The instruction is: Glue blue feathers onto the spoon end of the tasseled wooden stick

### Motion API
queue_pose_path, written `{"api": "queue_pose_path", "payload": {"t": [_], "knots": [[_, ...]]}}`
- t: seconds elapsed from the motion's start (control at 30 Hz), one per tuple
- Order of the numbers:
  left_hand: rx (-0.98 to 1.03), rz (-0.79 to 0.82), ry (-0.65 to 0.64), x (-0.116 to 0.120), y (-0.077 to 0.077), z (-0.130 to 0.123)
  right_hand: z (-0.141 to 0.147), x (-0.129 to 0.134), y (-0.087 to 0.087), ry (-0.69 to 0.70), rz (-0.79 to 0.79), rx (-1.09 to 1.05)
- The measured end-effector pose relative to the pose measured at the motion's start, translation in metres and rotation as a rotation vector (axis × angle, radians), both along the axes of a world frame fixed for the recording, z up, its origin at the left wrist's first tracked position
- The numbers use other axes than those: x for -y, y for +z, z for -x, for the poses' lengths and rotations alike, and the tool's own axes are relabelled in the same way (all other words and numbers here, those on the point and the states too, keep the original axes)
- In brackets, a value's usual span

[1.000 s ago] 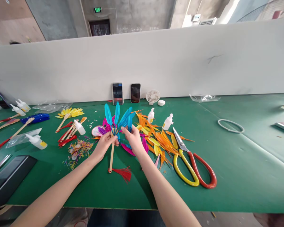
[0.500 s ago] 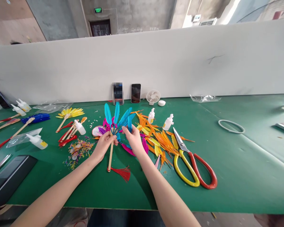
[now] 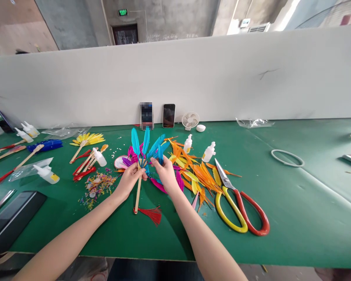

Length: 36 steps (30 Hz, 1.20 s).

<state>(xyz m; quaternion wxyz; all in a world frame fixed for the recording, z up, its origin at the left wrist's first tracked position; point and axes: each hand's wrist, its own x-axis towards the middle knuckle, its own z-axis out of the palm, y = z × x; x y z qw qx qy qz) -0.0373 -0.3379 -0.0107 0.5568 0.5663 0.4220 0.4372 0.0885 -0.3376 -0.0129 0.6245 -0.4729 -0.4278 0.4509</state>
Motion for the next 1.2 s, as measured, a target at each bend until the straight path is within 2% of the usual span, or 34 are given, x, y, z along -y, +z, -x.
{"api": "queue_pose_path", "payload": {"t": [0.47, 0.7, 1.2], "knots": [[0.018, 0.024, -0.043, 0.0010, 0.0032, -0.0007, -0.0005, -0.0006, 0.0026, -0.010, 0.020, -0.117], [-0.002, 0.054, 0.008, -0.0004, 0.0035, -0.0005, -0.0012, -0.0013, 0.0001, 0.003, 0.013, -0.109], [0.036, 0.036, 0.002, -0.0013, 0.0019, -0.0004, -0.0013, -0.0017, 0.0001, 0.000, 0.015, -0.104]]}}
